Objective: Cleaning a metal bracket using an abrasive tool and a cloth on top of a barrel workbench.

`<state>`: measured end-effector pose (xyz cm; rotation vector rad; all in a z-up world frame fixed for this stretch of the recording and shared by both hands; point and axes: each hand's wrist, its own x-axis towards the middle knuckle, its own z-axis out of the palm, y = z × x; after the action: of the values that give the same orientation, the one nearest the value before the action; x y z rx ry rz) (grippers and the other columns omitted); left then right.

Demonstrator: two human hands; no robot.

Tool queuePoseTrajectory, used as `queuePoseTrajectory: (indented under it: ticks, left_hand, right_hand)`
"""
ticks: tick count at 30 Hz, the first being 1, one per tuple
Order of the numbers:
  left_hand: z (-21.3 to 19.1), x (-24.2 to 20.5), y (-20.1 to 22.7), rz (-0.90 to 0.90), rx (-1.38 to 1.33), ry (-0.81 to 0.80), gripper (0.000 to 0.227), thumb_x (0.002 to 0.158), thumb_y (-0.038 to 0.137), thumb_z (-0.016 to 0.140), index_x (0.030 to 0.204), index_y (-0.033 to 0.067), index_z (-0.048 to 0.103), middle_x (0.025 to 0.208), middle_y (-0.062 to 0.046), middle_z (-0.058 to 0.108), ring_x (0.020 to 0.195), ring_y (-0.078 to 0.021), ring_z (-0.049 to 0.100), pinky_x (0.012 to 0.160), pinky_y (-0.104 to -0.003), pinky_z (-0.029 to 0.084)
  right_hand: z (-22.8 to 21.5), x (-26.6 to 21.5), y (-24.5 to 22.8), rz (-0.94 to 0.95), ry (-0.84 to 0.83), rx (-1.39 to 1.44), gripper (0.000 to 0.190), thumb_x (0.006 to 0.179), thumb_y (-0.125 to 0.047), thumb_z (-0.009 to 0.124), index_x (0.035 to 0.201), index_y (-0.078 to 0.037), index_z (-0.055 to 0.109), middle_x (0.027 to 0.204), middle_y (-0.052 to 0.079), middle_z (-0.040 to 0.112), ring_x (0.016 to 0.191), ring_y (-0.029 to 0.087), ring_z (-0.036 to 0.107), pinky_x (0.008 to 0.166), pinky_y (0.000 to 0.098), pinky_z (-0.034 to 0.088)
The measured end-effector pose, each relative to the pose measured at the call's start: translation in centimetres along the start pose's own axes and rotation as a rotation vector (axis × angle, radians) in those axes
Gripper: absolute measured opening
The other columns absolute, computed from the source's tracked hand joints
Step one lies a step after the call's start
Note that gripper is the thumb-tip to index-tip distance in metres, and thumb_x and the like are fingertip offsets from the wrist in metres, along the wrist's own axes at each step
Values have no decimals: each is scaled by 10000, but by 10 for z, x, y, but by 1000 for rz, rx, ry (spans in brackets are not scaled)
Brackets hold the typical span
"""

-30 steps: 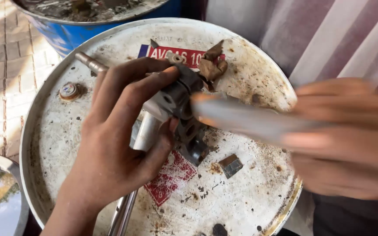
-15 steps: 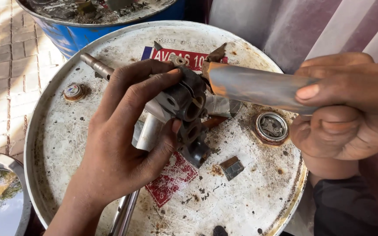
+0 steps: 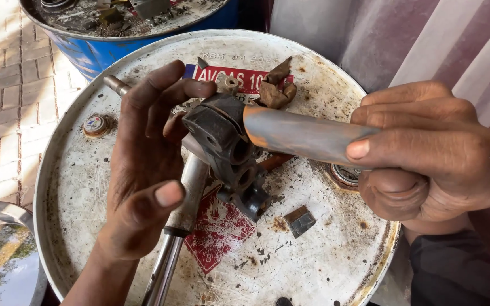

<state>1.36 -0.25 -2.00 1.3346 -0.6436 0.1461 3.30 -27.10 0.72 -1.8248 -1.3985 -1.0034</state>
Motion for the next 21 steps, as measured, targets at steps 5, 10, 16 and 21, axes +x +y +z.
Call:
queuePoseTrajectory:
  ticks: [5,10,16,21]
  left_hand:
    - [-7,0,-6,-48,-150,40,1003,765,462,746,1552,28,302,1418,-175,457,1283,-252,492,1055,-331,455]
    - [-19,-3,-20,60,-12,72,879,798,457,686,1524,64,385,1472,-102,465,1406,-234,464,1219,-347,381]
    - [-20,-2,-31,194,274,192,815,901,544,635,1483,18,412,1486,-108,472,1383,-247,528,1101,-327,491]
    - [-9,4,-15,358,789,32,657,962,431,432,1340,-106,436,1242,-254,494,1229,-357,481,996,-427,472]
  right_hand:
    - [1,-1,8,-60,56,15,443,1002,-279,376,799,92,506,512,105,311,399,226,335,430,387,353]
    - [8,-5,24,-75,96,81,300,1019,-159,497,996,133,560,614,94,420,441,173,370,478,399,305]
    - [10,2,55,-30,132,-164,221,1132,-48,498,998,100,592,704,151,672,469,164,460,440,402,299]
    - [24,26,74,637,-880,-505,275,1154,-369,546,1227,-110,601,610,61,610,529,249,634,556,451,608]
